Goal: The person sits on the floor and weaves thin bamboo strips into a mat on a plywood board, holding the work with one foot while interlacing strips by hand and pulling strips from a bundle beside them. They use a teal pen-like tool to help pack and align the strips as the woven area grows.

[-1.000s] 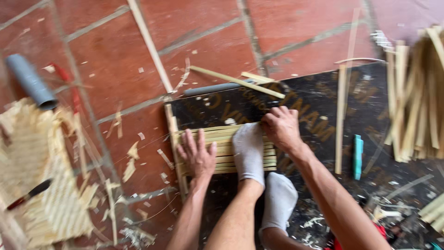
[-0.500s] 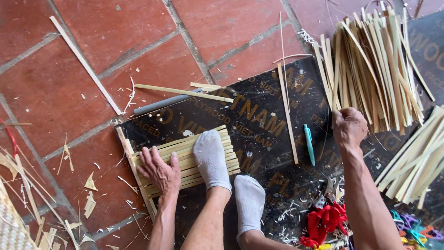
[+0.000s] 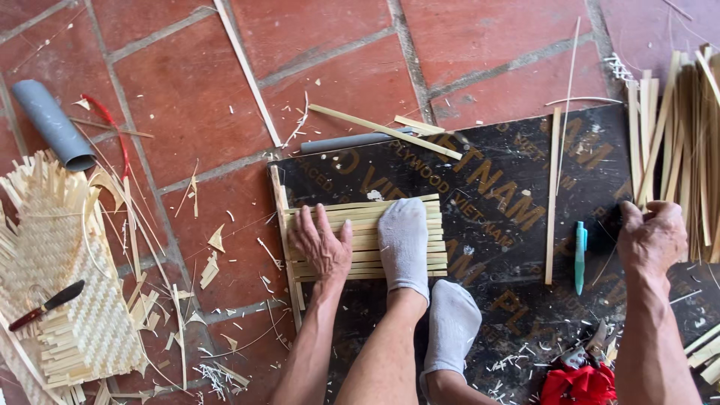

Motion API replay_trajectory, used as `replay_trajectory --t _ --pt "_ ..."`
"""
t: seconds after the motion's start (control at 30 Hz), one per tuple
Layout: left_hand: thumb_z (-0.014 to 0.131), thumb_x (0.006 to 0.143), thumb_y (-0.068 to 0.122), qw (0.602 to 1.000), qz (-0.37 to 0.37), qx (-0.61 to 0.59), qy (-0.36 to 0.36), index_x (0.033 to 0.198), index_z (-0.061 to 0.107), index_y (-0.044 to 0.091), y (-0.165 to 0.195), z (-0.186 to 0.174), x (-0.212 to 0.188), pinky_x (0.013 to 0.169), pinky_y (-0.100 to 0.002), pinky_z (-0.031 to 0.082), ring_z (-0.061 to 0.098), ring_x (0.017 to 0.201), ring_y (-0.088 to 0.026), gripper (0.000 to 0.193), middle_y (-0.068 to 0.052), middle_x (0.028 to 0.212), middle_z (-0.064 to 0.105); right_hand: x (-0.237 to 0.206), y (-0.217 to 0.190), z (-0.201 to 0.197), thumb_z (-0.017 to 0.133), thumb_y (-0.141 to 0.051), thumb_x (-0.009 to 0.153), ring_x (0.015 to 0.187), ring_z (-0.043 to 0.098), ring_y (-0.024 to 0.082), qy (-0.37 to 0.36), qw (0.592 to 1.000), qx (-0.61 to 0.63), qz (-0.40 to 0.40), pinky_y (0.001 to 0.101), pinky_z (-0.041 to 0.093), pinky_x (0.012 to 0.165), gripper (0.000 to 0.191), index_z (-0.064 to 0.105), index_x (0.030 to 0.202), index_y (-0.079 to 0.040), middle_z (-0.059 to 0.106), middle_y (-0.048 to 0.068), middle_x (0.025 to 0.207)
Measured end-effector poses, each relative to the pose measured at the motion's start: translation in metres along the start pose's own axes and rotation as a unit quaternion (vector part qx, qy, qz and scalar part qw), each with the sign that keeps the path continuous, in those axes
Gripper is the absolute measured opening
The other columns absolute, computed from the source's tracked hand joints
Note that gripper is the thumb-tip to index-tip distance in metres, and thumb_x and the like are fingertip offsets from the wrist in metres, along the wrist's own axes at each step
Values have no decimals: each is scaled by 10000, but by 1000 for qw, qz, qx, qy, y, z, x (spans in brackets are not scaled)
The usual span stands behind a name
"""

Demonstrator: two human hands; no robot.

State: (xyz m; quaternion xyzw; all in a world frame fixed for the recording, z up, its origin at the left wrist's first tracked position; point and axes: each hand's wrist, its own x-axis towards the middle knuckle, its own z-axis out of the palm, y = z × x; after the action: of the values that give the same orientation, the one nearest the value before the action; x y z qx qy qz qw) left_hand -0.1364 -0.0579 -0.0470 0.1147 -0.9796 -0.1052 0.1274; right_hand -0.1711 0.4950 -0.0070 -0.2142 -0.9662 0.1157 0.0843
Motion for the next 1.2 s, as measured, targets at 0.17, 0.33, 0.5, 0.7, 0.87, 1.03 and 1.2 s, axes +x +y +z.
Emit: replay_trajectory --t 0.17,0.33,0.5,0.7,0.87,1.03,1.2 --pt "596 975 547 1000 -8 -29 -2 1513 426 14 1 -2 1 1219 -670 165 314 1501 -416 776 -233 1588 351 11 -5 -10 694 -190 1070 945 680 317 -9 998 10 61 450 526 848 161 687 1045 -31 696 162 989" --pt "600 986 537 1000 1 -15 13 1493 444 22 1 2 3 1232 -679 179 325 1498 -418 738 -238 1571 385 -5 -45 -25 585 -114 1132 795 584 137 15 923 362 127 291 454 705 106 648 1085 -42 649 26 943" --pt "636 962 505 999 7 -33 25 1466 441 -28 -2 5 8 1235 -671 196 319 1503 -439 759 -260 1551 399 -18 -153 4 606 -12 1190 916 585 68 -123 891 432 -70 211 475 835 101 702 1183 18 649 33 1003" --pt "656 963 486 997 6 -67 28 1460 413 -92 -6 2 16 1255 -638 214 308 1512 -468 800 -293 1552 379 -37 -292 59 731 -124 915 830 685 284 -279 873 254 -309 376 548 721 104 758 1004 -78 677 84 899" --pt "659 964 471 996 7 -82 23 1473 398 -102 -7 -1 16 1246 -640 222 316 1501 -474 810 -298 1551 367 -34 -320 72 701 -158 914 860 702 296 -280 863 212 -364 394 567 731 113 766 989 -104 695 76 925" --pt "660 970 461 996 11 -83 29 1477 394 -95 -6 -2 16 1236 -642 230 329 1482 -467 798 -289 1520 374 -30 -313 77 693 -166 916 865 704 287 -299 854 228 -361 387 571 740 130 758 1010 -103 692 73 931" --pt "664 980 454 996 15 -84 27 1490 381 -97 -5 -5 18 1244 -639 232 324 1494 -468 803 -279 1527 370 -33 -321 80 689 -183 914 894 699 299 -280 861 194 -377 403 573 750 120 766 974 -111 694 68 918"
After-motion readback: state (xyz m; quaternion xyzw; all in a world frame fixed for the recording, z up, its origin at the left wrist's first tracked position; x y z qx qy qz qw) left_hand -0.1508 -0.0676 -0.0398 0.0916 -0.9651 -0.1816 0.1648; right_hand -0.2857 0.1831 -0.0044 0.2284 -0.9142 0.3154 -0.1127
